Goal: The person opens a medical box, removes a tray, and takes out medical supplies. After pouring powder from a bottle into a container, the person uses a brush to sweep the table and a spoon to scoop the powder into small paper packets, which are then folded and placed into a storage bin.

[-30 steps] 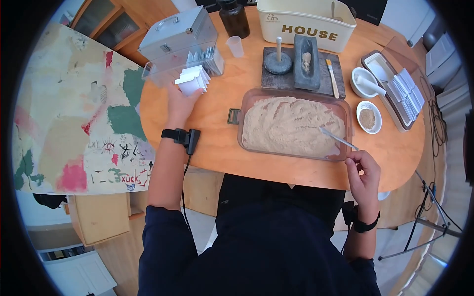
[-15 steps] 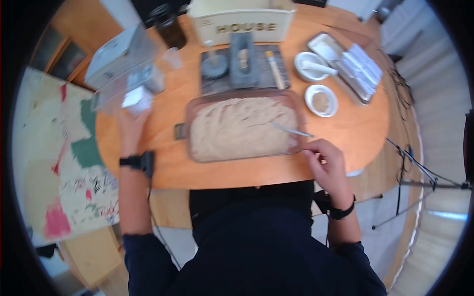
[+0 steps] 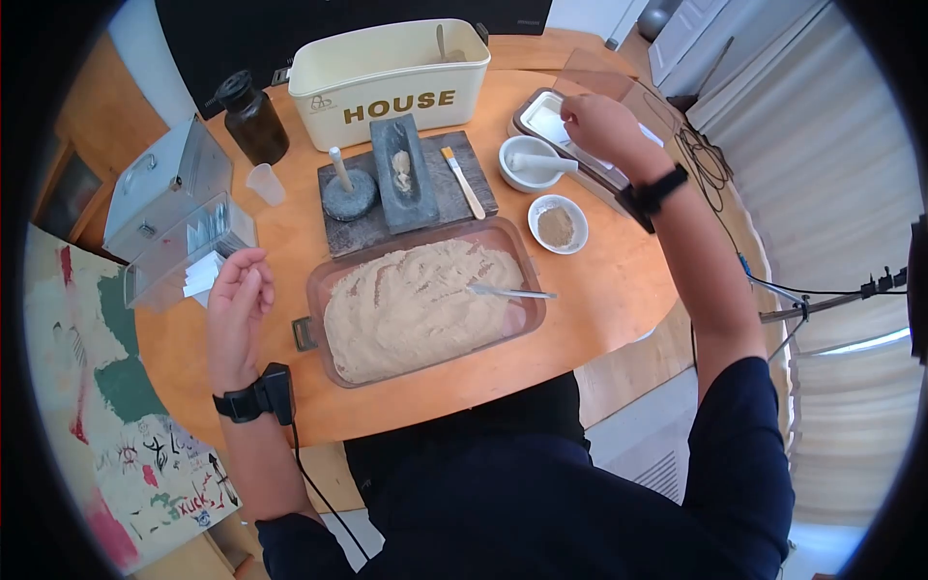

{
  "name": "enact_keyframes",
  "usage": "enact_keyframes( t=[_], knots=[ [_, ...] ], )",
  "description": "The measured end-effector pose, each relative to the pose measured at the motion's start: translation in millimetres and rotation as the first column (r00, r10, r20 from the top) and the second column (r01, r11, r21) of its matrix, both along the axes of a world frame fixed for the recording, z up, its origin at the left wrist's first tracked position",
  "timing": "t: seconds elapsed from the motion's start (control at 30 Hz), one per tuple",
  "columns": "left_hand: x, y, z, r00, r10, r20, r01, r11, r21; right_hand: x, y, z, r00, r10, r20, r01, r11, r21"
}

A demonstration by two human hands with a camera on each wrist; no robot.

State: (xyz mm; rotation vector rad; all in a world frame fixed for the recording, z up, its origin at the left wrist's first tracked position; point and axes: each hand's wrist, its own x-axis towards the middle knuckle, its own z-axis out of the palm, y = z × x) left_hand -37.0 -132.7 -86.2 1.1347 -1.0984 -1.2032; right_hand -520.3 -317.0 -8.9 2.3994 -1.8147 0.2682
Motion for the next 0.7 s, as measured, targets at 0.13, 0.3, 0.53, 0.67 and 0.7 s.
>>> enact_keyframes(
  t=[0.13, 0.3, 0.53, 0.67, 0.7],
  knots=[
    [10.0, -14.6, -21.9, 0.940, -0.114, -0.321, 0.092, 0.992, -0.082, 6.9, -55.7, -7.1, 0.957, 0.058, -0.285, 0.020, 0.965, 0.263],
    [11.5, -7.0, -30.9, 0.898, -0.100, -0.429, 0.070, 0.994, -0.085, -0.5, -114.1, -48.9, 0.888, 0.057, -0.456, 0.146, 0.906, 0.398],
    [9.6, -8.9, -29.1, 0.905, -0.137, -0.403, 0.126, 0.991, -0.054, 14.1, -96.1, -36.0, 0.922, 0.014, -0.387, 0.181, 0.867, 0.464],
    [8.5, -11.3, -32.0, 0.903, -0.132, -0.410, 0.124, 0.991, -0.047, 4.8, -101.8, -35.0, 0.875, 0.026, -0.483, 0.258, 0.819, 0.512],
    [8.1, -11.5, -32.0, 0.901, -0.135, -0.412, 0.125, 0.991, -0.051, -0.8, -98.5, -40.9, 0.919, 0.015, -0.393, 0.194, 0.853, 0.486]
  ],
)
